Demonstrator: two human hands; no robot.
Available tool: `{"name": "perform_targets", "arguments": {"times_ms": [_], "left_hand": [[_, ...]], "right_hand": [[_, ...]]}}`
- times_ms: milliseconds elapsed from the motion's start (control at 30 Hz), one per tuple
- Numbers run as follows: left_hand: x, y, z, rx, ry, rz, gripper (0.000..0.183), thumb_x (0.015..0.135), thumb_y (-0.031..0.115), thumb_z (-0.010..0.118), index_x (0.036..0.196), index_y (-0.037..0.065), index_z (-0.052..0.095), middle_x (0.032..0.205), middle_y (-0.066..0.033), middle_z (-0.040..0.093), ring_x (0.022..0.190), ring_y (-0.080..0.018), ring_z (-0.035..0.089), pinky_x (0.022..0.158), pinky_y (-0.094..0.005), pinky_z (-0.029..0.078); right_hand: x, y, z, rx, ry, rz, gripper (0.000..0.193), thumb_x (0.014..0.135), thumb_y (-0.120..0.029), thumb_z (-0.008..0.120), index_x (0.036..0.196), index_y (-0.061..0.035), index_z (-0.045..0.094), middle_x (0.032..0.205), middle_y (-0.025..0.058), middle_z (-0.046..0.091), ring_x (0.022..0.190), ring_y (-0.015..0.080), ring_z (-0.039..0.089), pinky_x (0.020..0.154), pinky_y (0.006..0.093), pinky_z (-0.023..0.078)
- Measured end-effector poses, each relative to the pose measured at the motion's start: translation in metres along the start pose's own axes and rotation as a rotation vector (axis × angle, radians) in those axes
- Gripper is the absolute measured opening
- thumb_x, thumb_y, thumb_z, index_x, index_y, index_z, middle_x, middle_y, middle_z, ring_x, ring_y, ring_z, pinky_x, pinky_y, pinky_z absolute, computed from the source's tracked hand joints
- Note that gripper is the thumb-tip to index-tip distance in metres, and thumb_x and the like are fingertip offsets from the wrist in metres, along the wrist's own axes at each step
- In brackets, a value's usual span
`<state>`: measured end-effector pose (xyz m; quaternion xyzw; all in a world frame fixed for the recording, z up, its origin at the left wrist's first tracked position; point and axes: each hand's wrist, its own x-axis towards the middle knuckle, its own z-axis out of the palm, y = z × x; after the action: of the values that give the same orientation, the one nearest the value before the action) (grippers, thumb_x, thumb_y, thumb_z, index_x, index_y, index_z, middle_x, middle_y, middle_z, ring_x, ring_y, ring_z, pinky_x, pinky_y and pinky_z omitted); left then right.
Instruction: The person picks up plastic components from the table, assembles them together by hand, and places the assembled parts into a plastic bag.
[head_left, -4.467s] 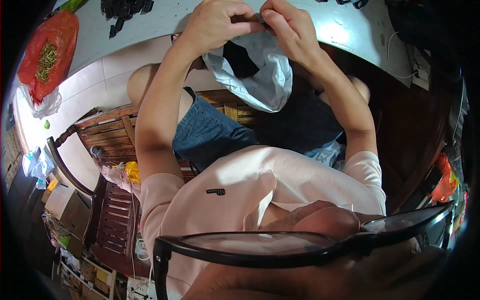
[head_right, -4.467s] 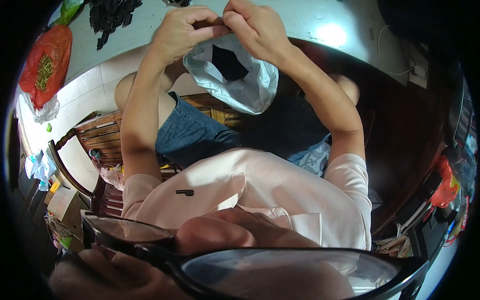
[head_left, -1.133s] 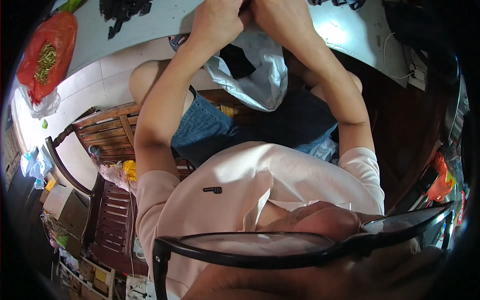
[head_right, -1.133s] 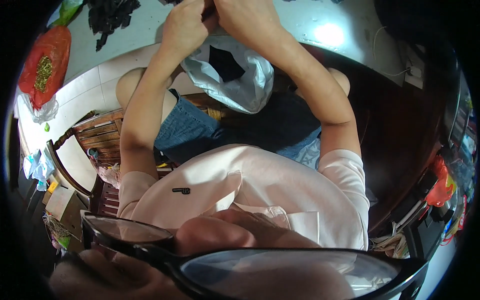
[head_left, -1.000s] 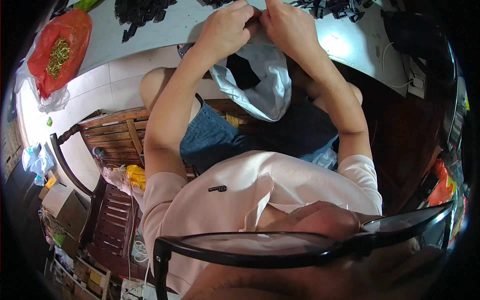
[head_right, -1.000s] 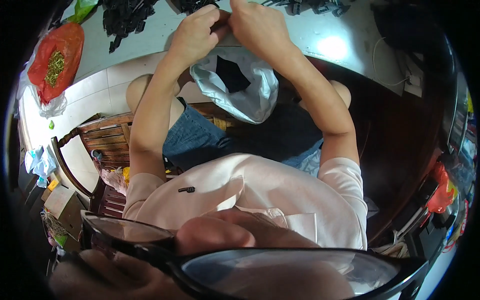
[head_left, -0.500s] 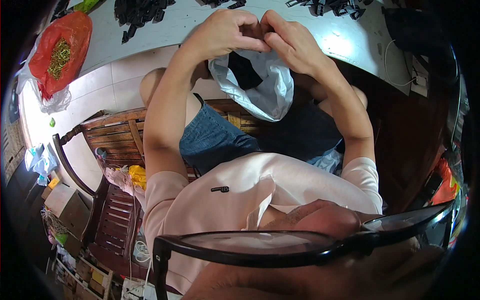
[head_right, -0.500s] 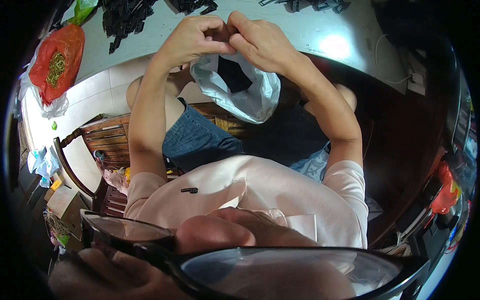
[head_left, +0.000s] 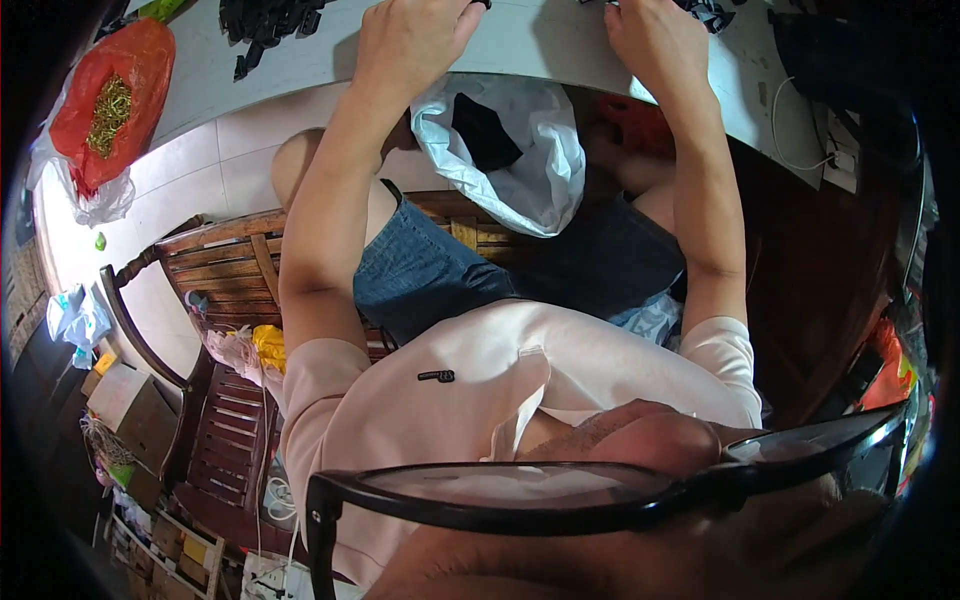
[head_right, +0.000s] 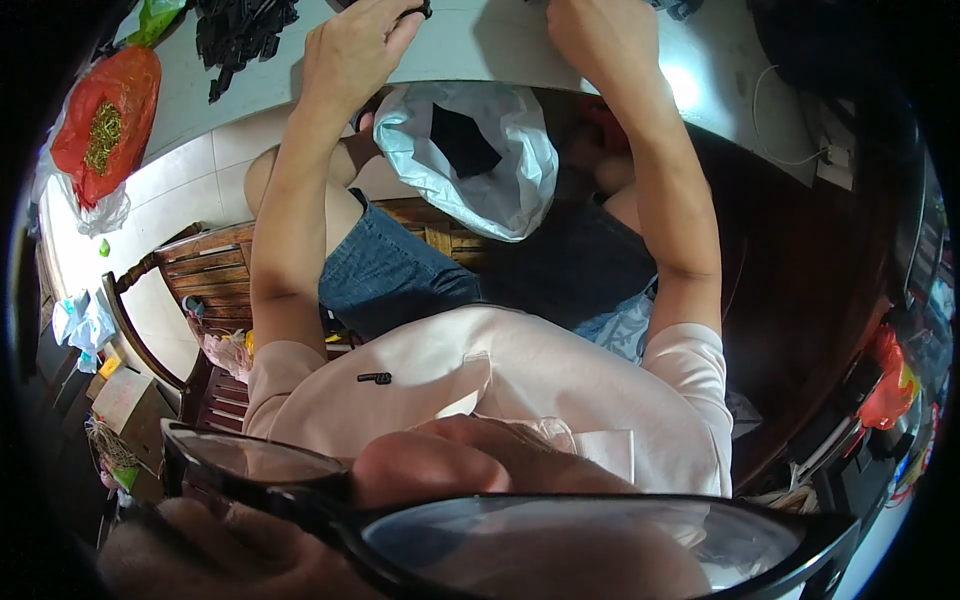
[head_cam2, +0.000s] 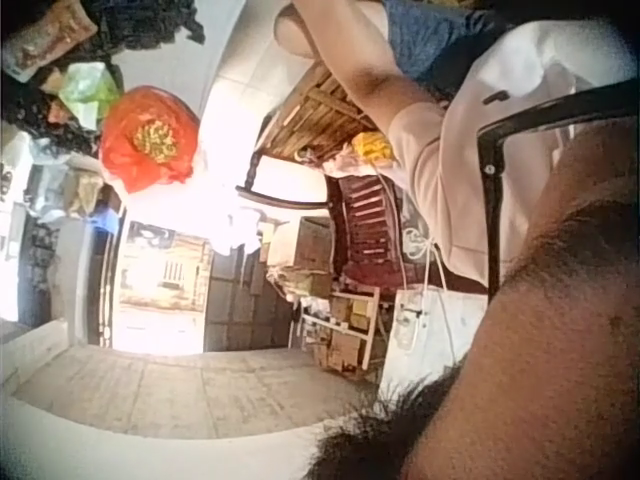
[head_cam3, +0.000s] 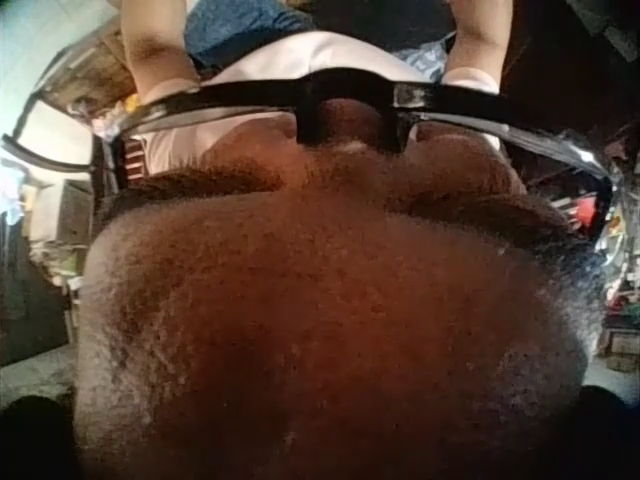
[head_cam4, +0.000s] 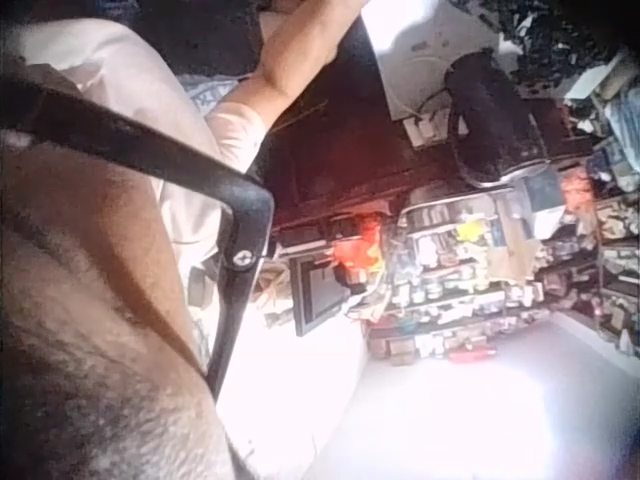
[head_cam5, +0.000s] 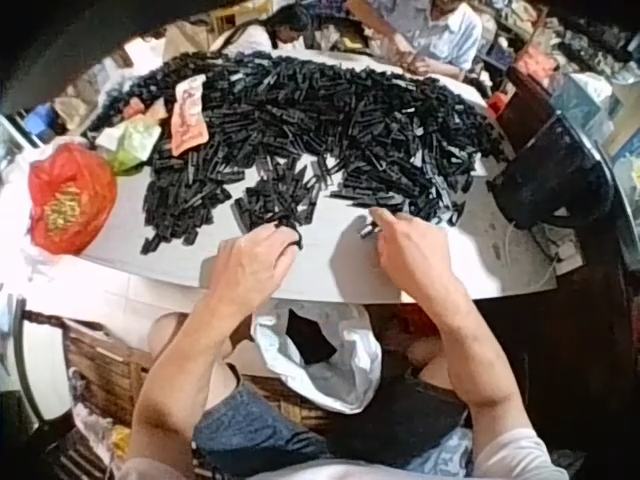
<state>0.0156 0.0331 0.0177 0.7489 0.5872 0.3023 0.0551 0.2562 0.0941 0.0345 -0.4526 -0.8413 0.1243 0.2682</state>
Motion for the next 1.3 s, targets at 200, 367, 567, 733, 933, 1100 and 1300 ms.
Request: {"name": "perform_targets", "arguments": {"times_ms": [200, 367, 567, 733, 933, 1100, 1300], "left_hand": [[-0.002, 0.010, 0.002, 0.001, -0.059, -0.027, 0.013, 0.091, 0.022, 0.068, 0.093, 0.009, 0.064, 0.087, -0.0126, 0.063, 0.077, -0.0385, 0.067, 0.067, -0.0486, 0.056], [-0.008, -0.002, 0.012, -0.012, -0.060, 0.016, 0.016, 0.090, 0.022, 0.069, 0.095, 0.008, 0.064, 0.093, -0.0137, 0.061, 0.081, -0.0378, 0.067, 0.069, -0.0482, 0.056], [-0.014, -0.018, 0.034, -0.579, 0.246, 0.241, 0.021, 0.088, 0.020, 0.071, 0.104, 0.007, 0.066, 0.099, -0.0118, 0.062, 0.085, -0.0371, 0.066, 0.073, -0.0452, 0.057], [-0.006, 0.002, -0.005, -0.125, -0.099, -0.006, 0.019, 0.089, 0.016, 0.069, 0.105, 0.006, 0.066, 0.097, -0.0124, 0.063, 0.087, -0.0377, 0.067, 0.075, -0.0459, 0.055], [-0.002, 0.009, -0.009, -0.101, -0.208, -0.080, 0.016, 0.089, 0.017, 0.069, 0.099, 0.005, 0.065, 0.092, -0.0151, 0.062, 0.086, -0.0383, 0.066, 0.074, -0.0471, 0.054], [-0.006, 0.003, -0.001, -0.080, -0.153, -0.018, 0.016, 0.090, 0.018, 0.067, 0.096, 0.005, 0.063, 0.092, -0.0155, 0.061, 0.086, -0.0387, 0.065, 0.074, -0.0486, 0.053], [-0.006, 0.004, 0.000, -0.053, -0.184, -0.036, 0.016, 0.089, 0.019, 0.064, 0.095, 0.004, 0.061, 0.092, -0.0157, 0.060, 0.087, -0.0394, 0.064, 0.075, -0.0500, 0.053]], "right_hand": [[0.008, 0.016, 0.016, -0.375, -0.136, -0.021, 0.025, 0.090, -0.015, 0.060, 0.110, -0.0070, 0.072, 0.086, 0.0164, 0.071, 0.080, 0.0376, 0.070, 0.070, 0.0464, 0.056], [0.006, 0.004, 0.012, -0.081, 0.016, -0.098, 0.026, 0.087, -0.013, 0.066, 0.111, -0.0059, 0.073, 0.085, 0.0139, 0.071, 0.076, 0.0348, 0.068, 0.070, 0.0417, 0.054], [0.007, -0.001, 0.010, 0.758, -0.230, 0.377, 0.020, 0.100, -0.014, 0.060, 0.111, 0.0000, 0.070, 0.077, -0.0027, 0.059, 0.069, 0.0084, 0.054, 0.060, 0.0246, 0.042], [0.009, -0.013, 0.009, 0.795, -0.206, 0.476, 0.027, 0.104, -0.023, 0.057, 0.095, -0.0008, 0.069, 0.066, -0.0037, 0.056, 0.059, 0.0065, 0.050, 0.053, 0.0257, 0.038], [0.005, -0.022, 0.030, 0.483, -0.211, 0.410, 0.043, 0.103, -0.028, 0.059, 0.073, 0.0014, 0.065, 0.055, 0.0028, 0.057, 0.050, 0.0126, 0.053, 0.050, 0.0325, 0.042], [0.007, -0.026, 0.038, 0.407, -0.129, 0.326, 0.044, 0.101, -0.031, 0.061, 0.075, 0.0034, 0.064, 0.055, 0.0116, 0.056, 0.052, 0.0182, 0.056, 0.052, 0.0388, 0.043], [0.009, -0.031, 0.048, 0.262, -0.065, 0.181, 0.042, 0.100, -0.031, 0.060, 0.077, 0.0037, 0.064, 0.064, 0.0237, 0.058, 0.059, 0.0375, 0.060, 0.058, 0.0472, 0.045]]}}
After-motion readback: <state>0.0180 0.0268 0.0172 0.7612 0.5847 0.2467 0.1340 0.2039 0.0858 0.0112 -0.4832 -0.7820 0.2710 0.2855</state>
